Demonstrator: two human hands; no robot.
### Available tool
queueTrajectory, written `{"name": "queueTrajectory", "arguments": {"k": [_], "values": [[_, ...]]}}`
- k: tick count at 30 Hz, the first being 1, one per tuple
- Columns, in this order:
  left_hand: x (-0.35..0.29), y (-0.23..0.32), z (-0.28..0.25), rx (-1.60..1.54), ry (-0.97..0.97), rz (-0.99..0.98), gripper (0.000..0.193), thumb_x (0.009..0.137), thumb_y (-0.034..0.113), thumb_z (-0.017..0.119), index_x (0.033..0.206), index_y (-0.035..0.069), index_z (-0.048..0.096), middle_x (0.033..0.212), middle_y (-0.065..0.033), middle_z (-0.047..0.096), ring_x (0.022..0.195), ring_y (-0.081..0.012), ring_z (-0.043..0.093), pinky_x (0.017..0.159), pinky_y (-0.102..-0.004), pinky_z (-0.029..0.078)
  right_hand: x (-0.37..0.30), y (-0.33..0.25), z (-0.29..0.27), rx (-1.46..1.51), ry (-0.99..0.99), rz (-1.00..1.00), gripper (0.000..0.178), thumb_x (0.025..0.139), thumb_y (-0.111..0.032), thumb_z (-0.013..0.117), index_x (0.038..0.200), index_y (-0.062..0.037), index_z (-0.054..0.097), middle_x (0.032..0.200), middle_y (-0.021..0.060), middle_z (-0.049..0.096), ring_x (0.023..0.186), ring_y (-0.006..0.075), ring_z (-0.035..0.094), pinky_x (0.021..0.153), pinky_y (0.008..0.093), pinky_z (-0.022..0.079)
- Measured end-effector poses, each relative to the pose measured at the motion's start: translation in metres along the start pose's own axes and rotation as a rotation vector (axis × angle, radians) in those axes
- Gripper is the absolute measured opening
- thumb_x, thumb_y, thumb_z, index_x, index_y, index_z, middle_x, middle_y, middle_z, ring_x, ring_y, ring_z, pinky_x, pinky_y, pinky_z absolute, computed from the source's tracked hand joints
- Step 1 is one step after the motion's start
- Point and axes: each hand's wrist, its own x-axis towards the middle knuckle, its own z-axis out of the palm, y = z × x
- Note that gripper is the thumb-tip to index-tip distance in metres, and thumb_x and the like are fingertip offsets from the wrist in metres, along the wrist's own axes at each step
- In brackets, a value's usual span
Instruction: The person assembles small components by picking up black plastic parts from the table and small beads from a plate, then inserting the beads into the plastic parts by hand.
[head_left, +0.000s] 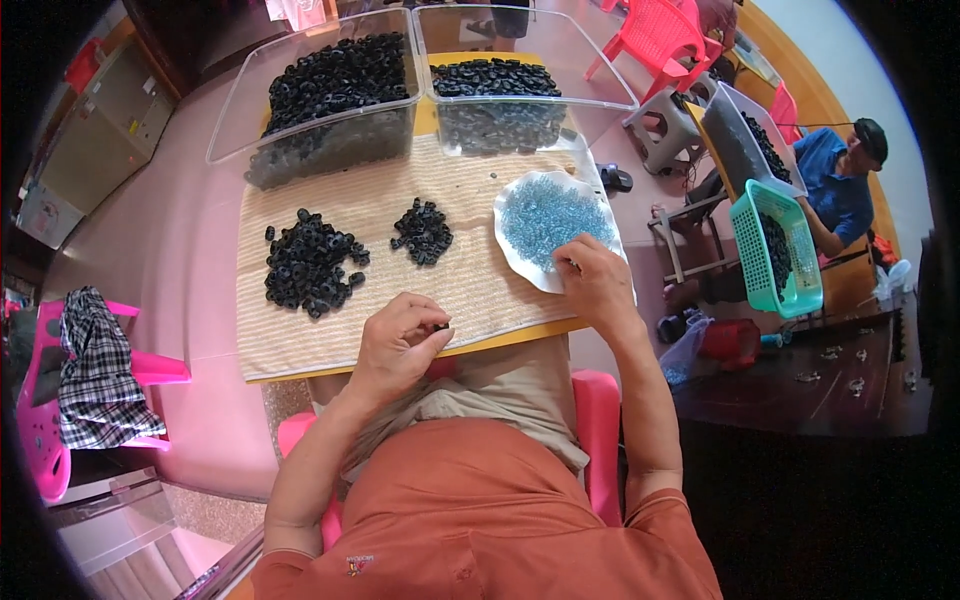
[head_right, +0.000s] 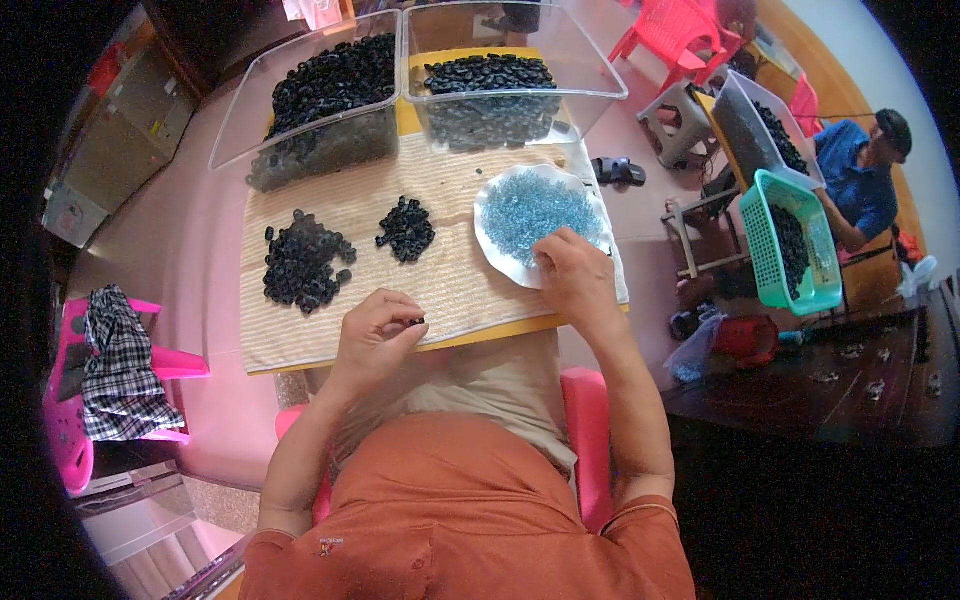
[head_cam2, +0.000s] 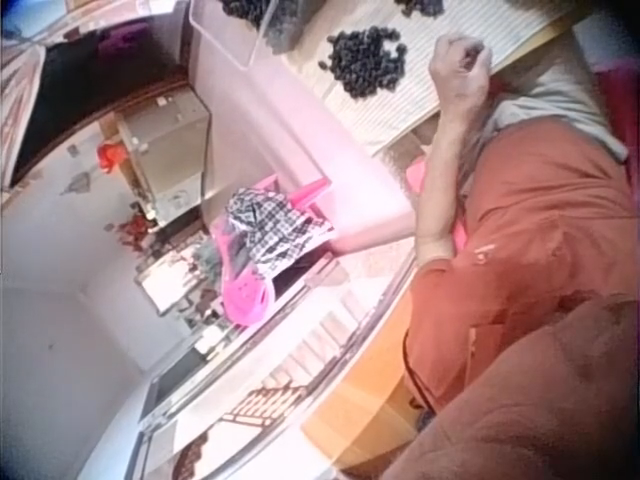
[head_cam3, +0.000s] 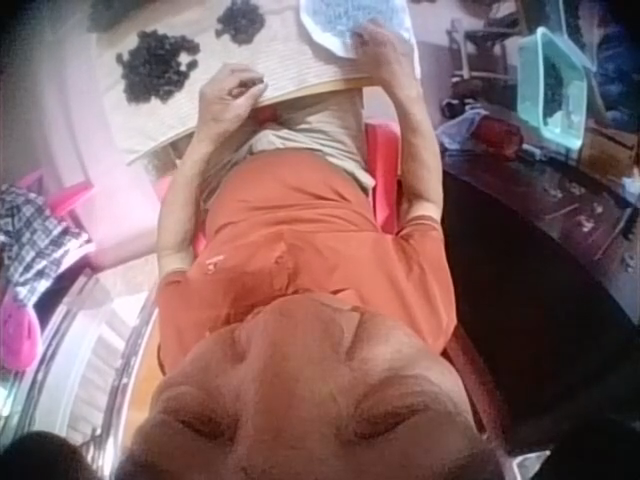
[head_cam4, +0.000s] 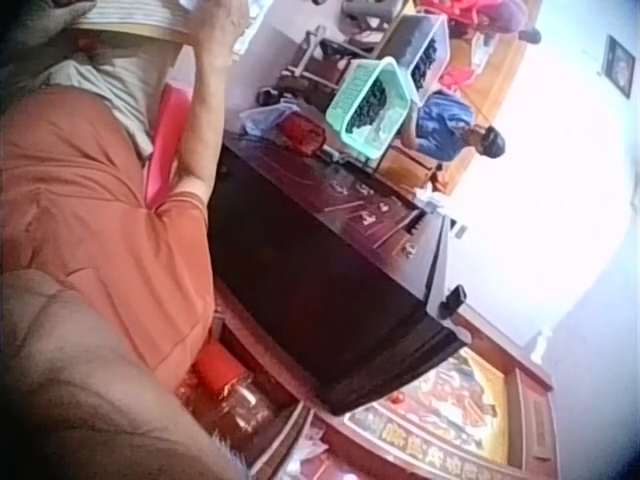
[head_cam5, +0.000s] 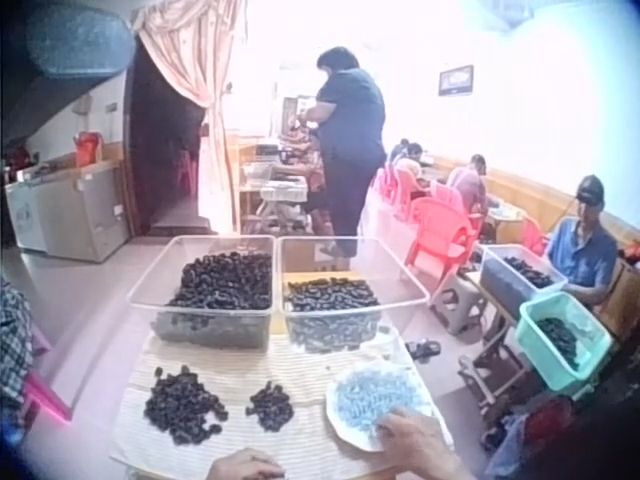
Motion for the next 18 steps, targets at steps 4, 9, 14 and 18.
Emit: {"name": "queueTrajectory", "arguments": {"k": [4,9,14,18], "values": [[0.0006,0.0030,0.0021,-0.111,0.021,-0.084,0.020,0.083,-0.002,0.074,0.102,-0.001,0.071,0.100,-0.0078,0.066,0.088,-0.0125,0.066,0.076,-0.0247,0.057,0.0016,0.0033,-0.0014,0.188,0.049,0.027,0.010,0.083,-0.004,0.071,0.093,-0.0062,0.071,0.091,0.0104,0.069,0.082,0.0314,0.069,0.071,0.0391,0.053],[0.0004,0.0023,0.0021,-0.169,0.019,-0.144,0.019,0.083,-0.002,0.075,0.102,-0.002,0.071,0.102,-0.0078,0.068,0.090,-0.0120,0.066,0.079,-0.0248,0.057,0.0032,0.0046,0.0012,0.243,0.095,0.028,0.013,0.083,-0.002,0.072,0.096,-0.0028,0.070,0.090,0.0119,0.068,0.081,0.0302,0.068,0.071,0.0377,0.053],[-0.0020,0.0019,0.0043,-0.137,0.011,-0.156,0.018,0.083,0.000,0.076,0.101,-0.001,0.073,0.105,-0.0102,0.072,0.093,-0.0132,0.069,0.080,-0.0262,0.058,0.0028,0.0102,0.0044,0.192,0.093,-0.059,0.013,0.085,-0.003,0.072,0.098,-0.0021,0.069,0.089,0.0137,0.066,0.080,0.0323,0.067,0.071,0.0385,0.053],[-0.0027,0.0014,0.0062,-0.199,0.005,-0.222,0.019,0.083,0.001,0.077,0.103,-0.001,0.074,0.101,-0.0089,0.073,0.090,-0.0124,0.069,0.079,-0.0260,0.057,0.0025,0.0100,0.0054,0.217,0.107,-0.045,0.011,0.086,-0.004,0.071,0.096,-0.0026,0.067,0.088,0.0143,0.066,0.080,0.0331,0.066,0.071,0.0394,0.053]]}}
